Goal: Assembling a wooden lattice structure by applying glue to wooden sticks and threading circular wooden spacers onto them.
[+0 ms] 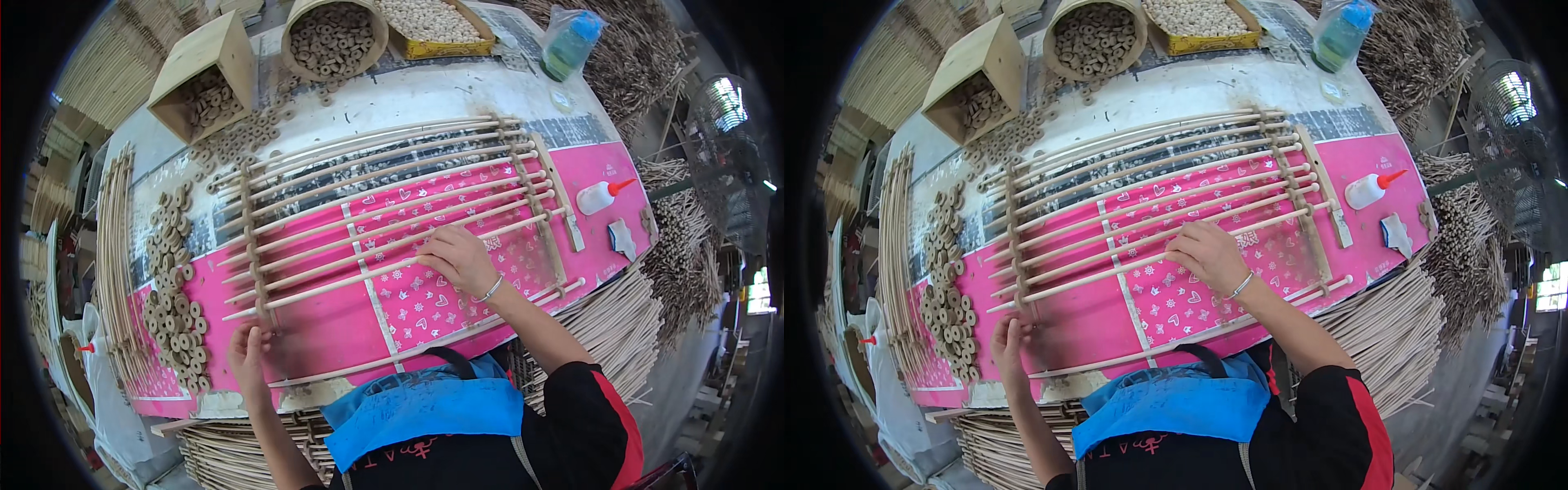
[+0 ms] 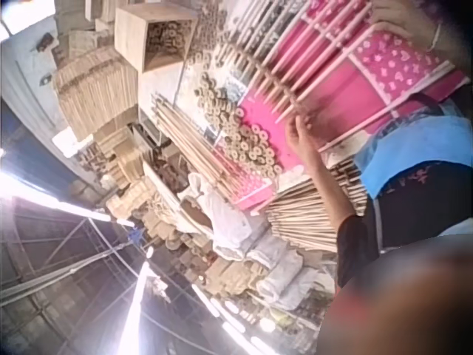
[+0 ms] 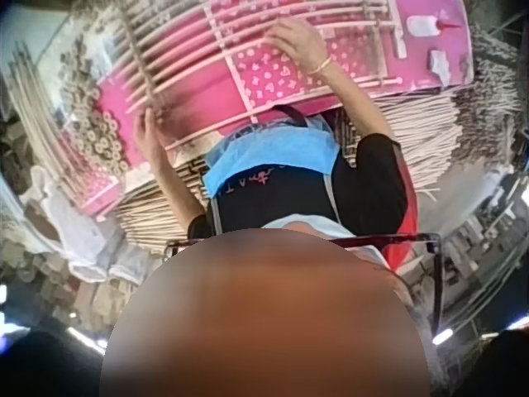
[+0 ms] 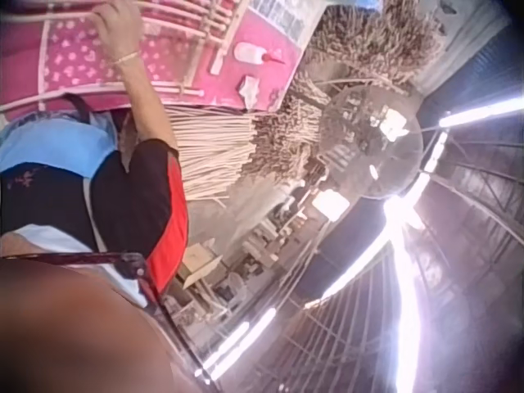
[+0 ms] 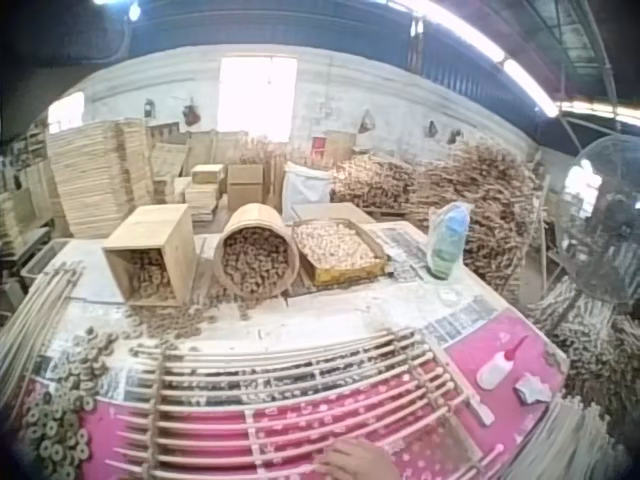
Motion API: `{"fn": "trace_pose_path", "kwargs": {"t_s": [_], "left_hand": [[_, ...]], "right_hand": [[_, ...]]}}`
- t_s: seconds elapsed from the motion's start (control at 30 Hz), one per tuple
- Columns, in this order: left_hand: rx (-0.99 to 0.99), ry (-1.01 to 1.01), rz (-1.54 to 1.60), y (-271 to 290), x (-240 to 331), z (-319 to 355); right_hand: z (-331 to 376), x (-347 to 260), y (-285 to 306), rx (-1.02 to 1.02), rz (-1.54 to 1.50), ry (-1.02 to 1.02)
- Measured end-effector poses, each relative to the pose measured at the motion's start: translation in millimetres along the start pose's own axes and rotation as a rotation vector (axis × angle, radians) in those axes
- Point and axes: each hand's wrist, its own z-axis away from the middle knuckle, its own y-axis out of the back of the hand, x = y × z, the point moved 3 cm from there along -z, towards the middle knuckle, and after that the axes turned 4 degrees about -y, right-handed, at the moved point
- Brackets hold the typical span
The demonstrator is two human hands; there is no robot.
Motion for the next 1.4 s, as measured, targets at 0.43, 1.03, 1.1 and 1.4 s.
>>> {"fn": "trace_pose_path", "kwargs": {"t_s": [0.43,1.03,1.1,1.4], "left_hand": [[0.082,-0.750,-0.992,-24,37,-2],[0.377,-0.625,-0.898,67,19,-21],[0.426,-0.538,-0.917,99,17,-27],[0.286,-0.482,-1.331,104,16,-47]], "right_hand": [[-5,-5,-7,-0.051,-0.048,-0.005],[48,-27,18,-0.265,-0.046,-0.145],[73,-40,25,-0.439,-0.037,-0.101],[97,-66,12,-0.375,0.031,-0.047]]}}
